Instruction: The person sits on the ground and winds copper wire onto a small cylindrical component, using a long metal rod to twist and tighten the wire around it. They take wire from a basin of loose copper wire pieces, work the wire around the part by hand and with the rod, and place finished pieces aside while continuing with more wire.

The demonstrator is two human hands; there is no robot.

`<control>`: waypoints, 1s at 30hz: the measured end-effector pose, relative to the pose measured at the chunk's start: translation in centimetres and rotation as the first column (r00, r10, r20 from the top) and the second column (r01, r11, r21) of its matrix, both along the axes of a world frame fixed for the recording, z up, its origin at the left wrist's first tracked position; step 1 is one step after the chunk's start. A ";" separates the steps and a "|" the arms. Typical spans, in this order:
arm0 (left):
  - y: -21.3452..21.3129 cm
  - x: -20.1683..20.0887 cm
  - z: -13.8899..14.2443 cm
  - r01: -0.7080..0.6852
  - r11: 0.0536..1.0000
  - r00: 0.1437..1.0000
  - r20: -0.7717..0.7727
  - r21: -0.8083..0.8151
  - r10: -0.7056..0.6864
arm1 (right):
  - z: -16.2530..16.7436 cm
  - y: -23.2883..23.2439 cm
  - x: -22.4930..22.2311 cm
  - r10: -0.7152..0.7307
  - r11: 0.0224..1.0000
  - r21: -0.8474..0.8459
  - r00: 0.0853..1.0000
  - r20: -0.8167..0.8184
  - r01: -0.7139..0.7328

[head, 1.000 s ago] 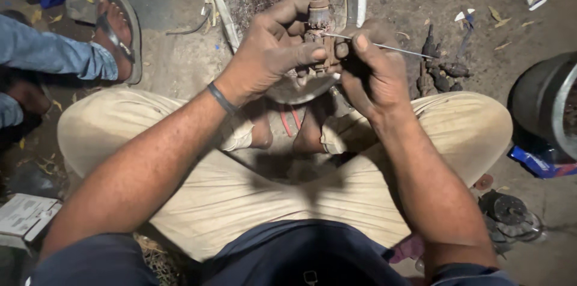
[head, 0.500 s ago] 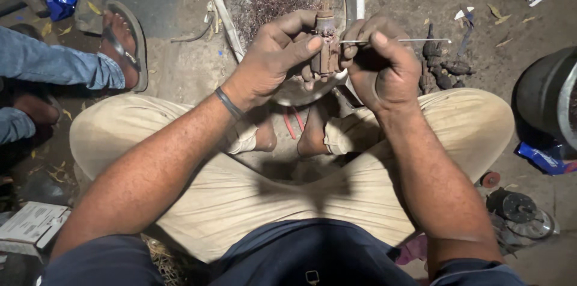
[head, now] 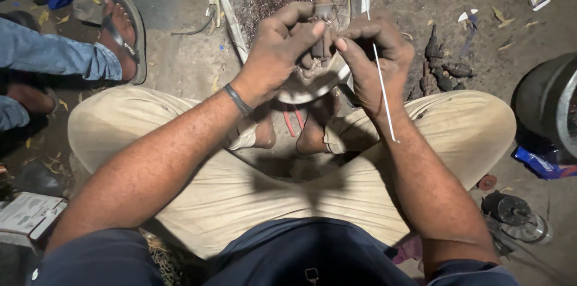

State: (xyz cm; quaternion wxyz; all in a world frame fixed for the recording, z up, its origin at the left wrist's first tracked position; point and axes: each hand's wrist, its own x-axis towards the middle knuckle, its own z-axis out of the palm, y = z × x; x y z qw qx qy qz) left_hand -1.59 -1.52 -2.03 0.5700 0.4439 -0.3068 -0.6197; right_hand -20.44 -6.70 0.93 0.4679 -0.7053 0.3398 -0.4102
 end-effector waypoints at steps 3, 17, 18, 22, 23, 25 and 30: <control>-0.5 0.2 -0.1 -0.088 0.995 0.992 -0.085 0.054 0.092 | 0.0 0.3 -0.6 0.072 0.996 0.044 0.992 0.108 -0.077; -0.6 0.5 -0.9 0.039 0.999 0.859 -0.511 0.005 -0.031 | -1.0 -0.2 -1.3 -0.144 0.813 0.549 0.846 0.514 -0.195; -0.6 0.5 -1.0 0.036 0.999 0.840 -0.541 -0.005 -0.033 | -1.2 -0.3 -1.4 -0.156 0.813 0.548 0.834 0.529 -0.196; -0.6 0.8 -1.8 0.072 0.997 0.896 -0.439 -0.011 -0.069 | -1.5 -0.6 -2.2 -0.101 0.874 0.450 0.838 0.536 -0.183; -0.6 0.8 -1.9 0.091 0.995 0.907 -0.410 -0.042 -0.100 | -1.5 -0.8 -2.5 -0.098 0.879 0.440 0.835 0.541 -0.182; -0.5 0.7 -2.1 0.124 0.988 0.952 -0.270 -0.092 -0.144 | -1.1 -1.4 -2.9 -0.127 0.887 0.436 0.828 0.547 -0.152; 0.2 0.0 -1.7 0.198 0.974 0.967 -0.137 -0.114 -0.212 | -0.5 -1.5 -1.7 -0.161 0.874 0.470 0.838 0.521 -0.125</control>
